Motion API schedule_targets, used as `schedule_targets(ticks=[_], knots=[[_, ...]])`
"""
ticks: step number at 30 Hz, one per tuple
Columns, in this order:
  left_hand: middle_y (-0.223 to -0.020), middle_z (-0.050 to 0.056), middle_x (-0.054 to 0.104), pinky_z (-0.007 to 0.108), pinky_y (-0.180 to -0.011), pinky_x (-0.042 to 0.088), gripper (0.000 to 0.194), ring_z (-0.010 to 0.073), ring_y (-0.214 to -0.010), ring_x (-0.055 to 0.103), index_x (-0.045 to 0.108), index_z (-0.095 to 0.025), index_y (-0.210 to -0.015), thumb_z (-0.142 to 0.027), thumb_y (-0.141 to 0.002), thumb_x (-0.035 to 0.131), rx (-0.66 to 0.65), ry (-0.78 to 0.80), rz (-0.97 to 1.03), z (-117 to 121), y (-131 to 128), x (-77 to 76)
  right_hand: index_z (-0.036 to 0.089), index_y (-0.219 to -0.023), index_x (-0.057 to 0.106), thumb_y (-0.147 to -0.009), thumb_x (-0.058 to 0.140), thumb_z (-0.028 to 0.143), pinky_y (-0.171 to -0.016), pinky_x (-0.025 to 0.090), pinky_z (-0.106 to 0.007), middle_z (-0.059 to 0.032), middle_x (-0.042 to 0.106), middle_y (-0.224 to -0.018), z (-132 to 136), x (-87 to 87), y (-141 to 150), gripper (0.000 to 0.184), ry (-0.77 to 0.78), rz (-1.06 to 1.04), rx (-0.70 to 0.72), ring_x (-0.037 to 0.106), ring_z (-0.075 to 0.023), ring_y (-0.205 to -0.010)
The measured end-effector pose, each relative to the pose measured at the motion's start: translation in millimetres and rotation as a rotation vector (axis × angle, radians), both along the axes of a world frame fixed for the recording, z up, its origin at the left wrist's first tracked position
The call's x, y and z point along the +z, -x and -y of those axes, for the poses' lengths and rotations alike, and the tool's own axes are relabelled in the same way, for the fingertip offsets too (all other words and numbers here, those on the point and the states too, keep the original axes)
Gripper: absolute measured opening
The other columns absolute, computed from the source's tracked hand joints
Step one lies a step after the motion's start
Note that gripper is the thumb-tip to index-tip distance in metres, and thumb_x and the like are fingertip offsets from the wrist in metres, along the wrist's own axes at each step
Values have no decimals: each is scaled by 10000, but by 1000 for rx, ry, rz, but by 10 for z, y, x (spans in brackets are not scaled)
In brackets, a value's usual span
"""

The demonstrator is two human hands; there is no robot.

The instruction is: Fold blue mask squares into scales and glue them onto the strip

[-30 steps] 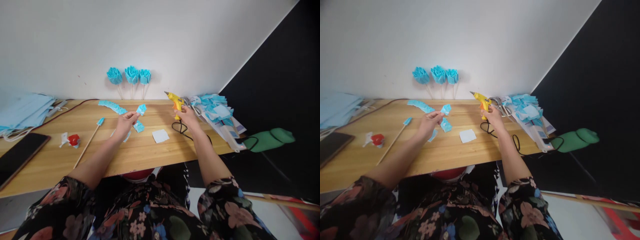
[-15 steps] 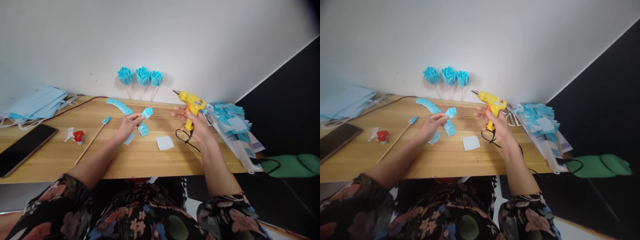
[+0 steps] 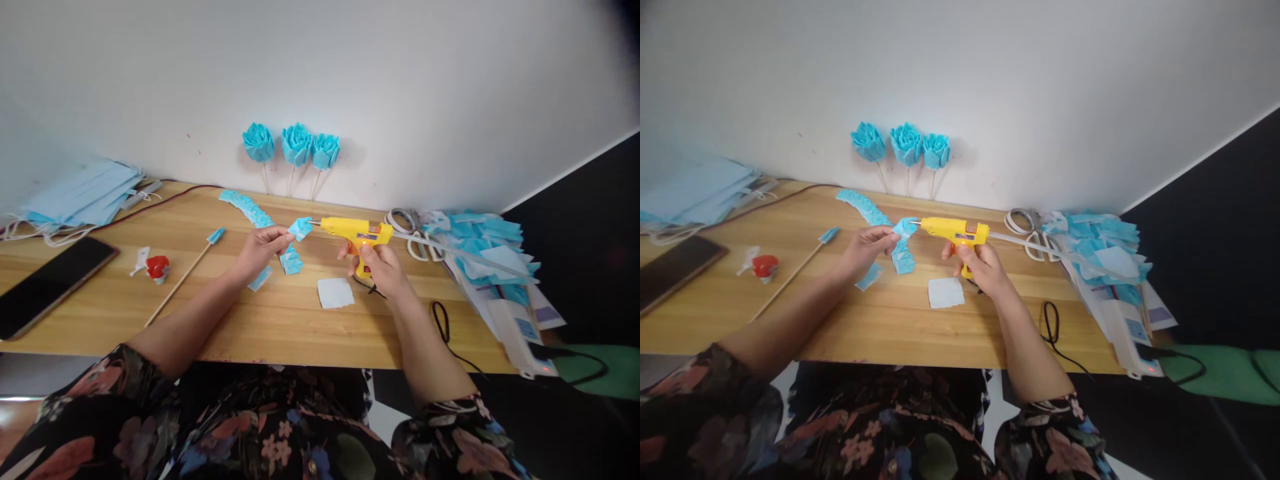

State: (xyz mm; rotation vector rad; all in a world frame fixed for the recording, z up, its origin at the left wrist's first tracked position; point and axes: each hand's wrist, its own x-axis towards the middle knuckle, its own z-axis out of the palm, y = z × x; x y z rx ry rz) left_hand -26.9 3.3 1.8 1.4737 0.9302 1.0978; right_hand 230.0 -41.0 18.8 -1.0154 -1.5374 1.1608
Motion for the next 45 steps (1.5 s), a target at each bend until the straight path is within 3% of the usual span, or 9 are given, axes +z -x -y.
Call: schedule_targets(ticks=[6,10,19,28,32,40,45], knots=[[-580,-16,495,244,-580,367,348,108,-586,428,578,-180,-585,-443,-764,718,20,15,32,-17,-10,-28,192,-951,667,-885,605,666,-497,519,-223,-68,676,-873,-4,-45,38,483,44,-4,21,642,-147,-728],[-577,-16,494,243,-575,366,349,105,-581,429,576,-178,-577,-437,-765,715,15,11,32,-21,-19,-27,198,-1048,681,-893,594,667,-504,498,-231,-42,658,-854,9,-53,54,502,46,-12,12,562,-102,-600],[-562,-25,489,241,-565,360,318,98,-567,423,606,-176,-600,-423,-771,708,17,14,19,-12,-23,-15,193,-1136,673,-918,572,644,-515,500,-229,-25,639,-840,2,-70,50,511,19,55,-6,502,-95,-588],[-577,-24,502,247,-552,361,259,102,-570,426,648,-177,-643,-404,-739,724,41,35,2,9,-26,-10,198,-876,717,-950,555,570,-574,524,-265,-51,661,-852,45,-45,-30,412,-72,264,-31,540,-121,-612],[-579,-21,531,247,-556,369,230,102,-566,440,662,-171,-655,-389,-700,722,55,80,32,7,-34,-11,233,-875,732,-917,609,561,-628,541,-308,-54,689,-820,52,1,-80,353,-121,364,-55,578,-159,-641],[-558,-31,498,242,-560,354,248,95,-559,417,628,-175,-615,-387,-686,738,84,85,63,0,-32,9,235,-1205,656,-914,568,646,-569,489,-269,-14,656,-825,39,41,-88,512,-83,104,-127,513,-120,-588],[-565,-28,500,248,-556,361,241,99,-562,419,627,-182,-621,-386,-702,727,74,79,66,6,-33,13,205,-1069,704,-943,566,591,-586,492,-261,-26,643,-859,15,-60,-91,429,-53,186,-33,520,-106,-611]])
